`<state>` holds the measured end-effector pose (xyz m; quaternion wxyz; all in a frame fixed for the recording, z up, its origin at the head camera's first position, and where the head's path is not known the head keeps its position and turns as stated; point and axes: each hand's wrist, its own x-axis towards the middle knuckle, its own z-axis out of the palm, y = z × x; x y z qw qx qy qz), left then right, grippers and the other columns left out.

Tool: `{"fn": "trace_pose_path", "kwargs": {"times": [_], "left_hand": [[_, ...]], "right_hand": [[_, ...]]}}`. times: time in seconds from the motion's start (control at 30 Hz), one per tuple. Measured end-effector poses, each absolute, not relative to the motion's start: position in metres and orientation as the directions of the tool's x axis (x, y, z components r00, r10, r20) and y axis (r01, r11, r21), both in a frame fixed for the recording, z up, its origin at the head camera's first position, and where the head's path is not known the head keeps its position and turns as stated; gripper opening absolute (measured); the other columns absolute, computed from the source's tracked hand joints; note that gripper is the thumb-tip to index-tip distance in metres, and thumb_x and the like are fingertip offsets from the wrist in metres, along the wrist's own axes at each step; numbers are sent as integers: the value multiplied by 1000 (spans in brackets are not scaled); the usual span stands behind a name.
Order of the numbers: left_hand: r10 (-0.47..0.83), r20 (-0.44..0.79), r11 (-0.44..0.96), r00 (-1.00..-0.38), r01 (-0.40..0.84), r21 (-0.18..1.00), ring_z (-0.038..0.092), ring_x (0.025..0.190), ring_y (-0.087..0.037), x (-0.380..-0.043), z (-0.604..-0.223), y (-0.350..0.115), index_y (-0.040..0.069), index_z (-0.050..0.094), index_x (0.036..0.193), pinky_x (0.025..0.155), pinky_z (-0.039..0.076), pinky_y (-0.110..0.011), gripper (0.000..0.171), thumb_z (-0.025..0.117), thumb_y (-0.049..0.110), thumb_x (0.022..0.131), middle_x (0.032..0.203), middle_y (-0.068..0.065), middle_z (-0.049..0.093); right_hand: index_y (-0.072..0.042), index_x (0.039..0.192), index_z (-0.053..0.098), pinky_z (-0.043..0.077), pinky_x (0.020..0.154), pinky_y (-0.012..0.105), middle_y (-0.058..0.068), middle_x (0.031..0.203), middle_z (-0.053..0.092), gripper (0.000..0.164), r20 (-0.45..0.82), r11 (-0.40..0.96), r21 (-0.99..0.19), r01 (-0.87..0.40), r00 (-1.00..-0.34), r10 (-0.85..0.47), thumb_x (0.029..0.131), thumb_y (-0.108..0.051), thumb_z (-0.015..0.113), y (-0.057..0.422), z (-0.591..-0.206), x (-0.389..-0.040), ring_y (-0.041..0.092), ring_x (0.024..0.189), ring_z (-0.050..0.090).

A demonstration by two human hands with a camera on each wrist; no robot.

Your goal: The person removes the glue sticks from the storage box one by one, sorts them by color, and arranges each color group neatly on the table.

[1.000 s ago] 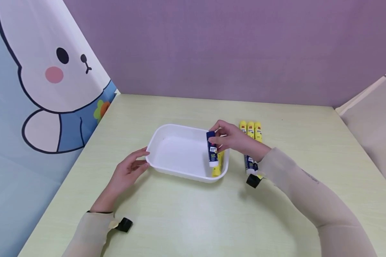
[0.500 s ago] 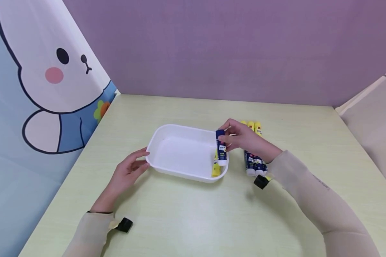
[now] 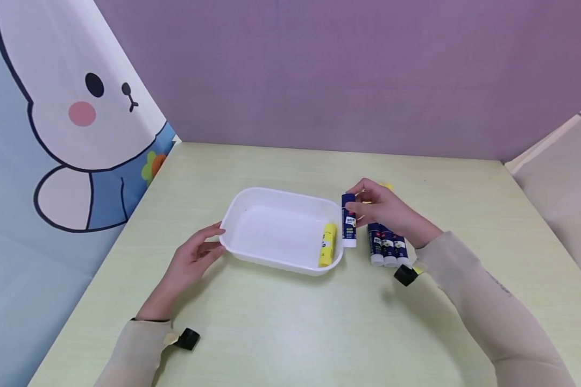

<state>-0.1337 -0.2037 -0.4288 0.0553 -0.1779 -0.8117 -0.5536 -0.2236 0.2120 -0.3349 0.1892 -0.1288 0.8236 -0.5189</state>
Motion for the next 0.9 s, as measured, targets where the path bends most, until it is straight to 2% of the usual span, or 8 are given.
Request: {"fn": "trace_pose_path", "kwargs": {"times": [0.27, 0.7, 0.9], "left_hand": [[226, 279, 320, -933, 342, 884, 63, 108, -43, -133, -429, -204, -2, 56, 132, 86, 52, -15, 39, 62, -7, 94, 148, -23, 46], [227, 284, 334, -932, 349, 876, 64, 107, -43, -134, -431, -205, -2, 56, 132, 85, 52, -14, 39, 62, -7, 94, 147, -23, 46], [228, 279, 330, -933, 343, 880, 64, 108, -43, -135, -432, -205, -2, 56, 133, 86, 52, -14, 39, 62, -7, 94, 148, -22, 46]], "right_hand": [[-1, 124, 47, 61, 78, 40, 21, 107, 53, 28, -157, 414, -910, -32, -896, -415, 101, -12, 59, 224, -334, -219, 29, 90, 63], [0, 126, 45, 60, 80, 34, 17, 106, 52, 33, -184, 416, -909, 21, -916, -356, 101, -15, 61, 241, -337, -215, 25, 88, 61], [-1, 118, 47, 58, 77, 29, 12, 99, 55, 24, -173, 385, -922, 30, -923, -343, 101, -12, 60, 251, -341, -214, 18, 85, 59]]}}
